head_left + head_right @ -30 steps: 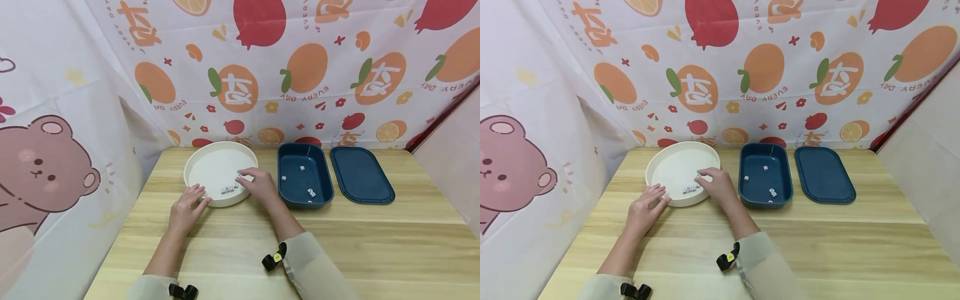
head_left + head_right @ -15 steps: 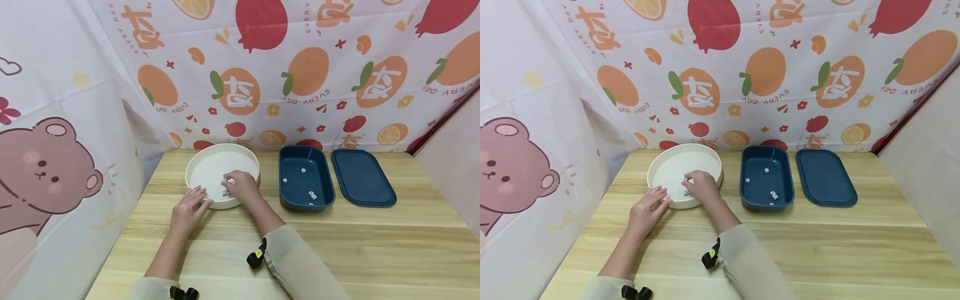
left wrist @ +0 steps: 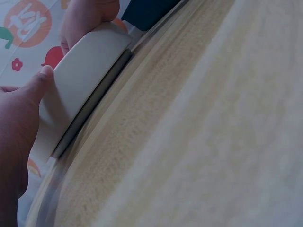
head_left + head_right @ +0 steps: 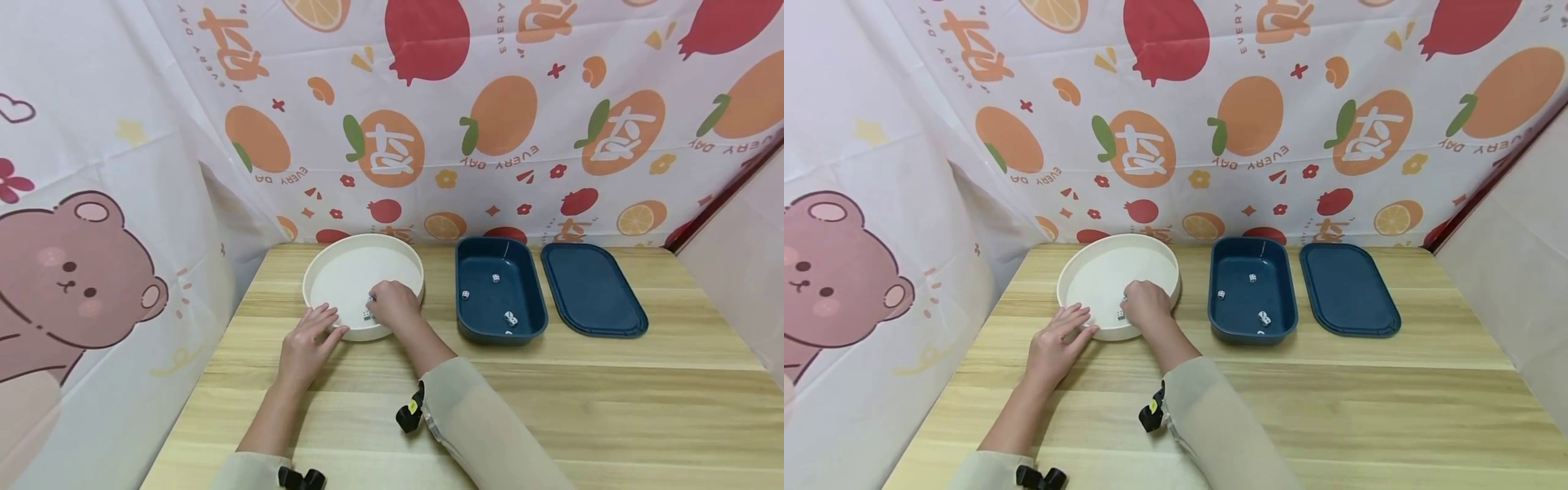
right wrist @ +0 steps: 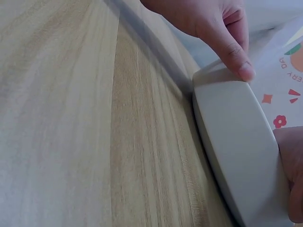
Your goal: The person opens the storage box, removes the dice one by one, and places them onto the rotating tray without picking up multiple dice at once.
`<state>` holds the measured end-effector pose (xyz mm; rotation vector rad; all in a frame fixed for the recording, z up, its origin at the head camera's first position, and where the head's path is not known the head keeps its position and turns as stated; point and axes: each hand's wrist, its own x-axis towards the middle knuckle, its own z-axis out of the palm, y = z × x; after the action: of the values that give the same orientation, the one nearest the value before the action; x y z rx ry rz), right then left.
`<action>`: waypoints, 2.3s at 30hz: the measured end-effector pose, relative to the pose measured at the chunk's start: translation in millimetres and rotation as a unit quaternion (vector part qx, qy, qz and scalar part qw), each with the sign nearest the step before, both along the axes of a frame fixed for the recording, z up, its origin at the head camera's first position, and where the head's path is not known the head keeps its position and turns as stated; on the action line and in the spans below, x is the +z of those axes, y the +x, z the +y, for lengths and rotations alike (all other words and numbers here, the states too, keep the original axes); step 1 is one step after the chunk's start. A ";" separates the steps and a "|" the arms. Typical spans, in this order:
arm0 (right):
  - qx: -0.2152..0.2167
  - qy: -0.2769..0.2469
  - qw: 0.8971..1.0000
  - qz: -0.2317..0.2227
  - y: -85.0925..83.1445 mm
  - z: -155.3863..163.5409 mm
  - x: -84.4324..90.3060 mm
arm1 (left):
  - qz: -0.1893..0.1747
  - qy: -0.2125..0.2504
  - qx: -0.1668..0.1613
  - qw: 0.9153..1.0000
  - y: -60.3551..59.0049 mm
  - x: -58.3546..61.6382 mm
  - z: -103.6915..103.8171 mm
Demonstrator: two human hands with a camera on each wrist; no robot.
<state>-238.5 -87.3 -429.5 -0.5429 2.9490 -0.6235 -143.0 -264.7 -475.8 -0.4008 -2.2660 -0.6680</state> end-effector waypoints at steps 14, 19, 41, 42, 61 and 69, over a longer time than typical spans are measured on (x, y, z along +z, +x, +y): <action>-0.011 0.002 1.000 -0.012 -0.6 -0.1 -1.4 | 0.002 -0.001 0.002 1.000 0.0 -0.3 0.4; -0.006 0.001 1.000 -0.007 -0.4 0.0 -2.1 | 0.002 -0.002 0.003 1.000 0.0 -0.4 0.3; 0.066 -0.202 0.969 0.126 16.1 24.0 -14.0 | 0.002 -0.006 0.004 1.000 0.0 -0.2 0.4; 0.064 -0.208 0.968 0.123 17.7 26.1 -13.6 | 0.001 -0.006 0.005 1.000 0.0 -0.4 0.3; 0.033 -0.270 0.952 0.142 33.9 81.9 21.3 | -0.004 0.005 0.006 1.000 -1.5 0.5 2.5; -0.011 -0.283 0.951 0.128 24.5 113.1 26.3 | -0.015 0.008 0.010 1.000 -1.2 2.4 1.3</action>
<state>-214.0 25.8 -403.2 -0.6744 2.9826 -1.5295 -144.3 -263.4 -473.4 -0.3623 -2.2877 -0.6856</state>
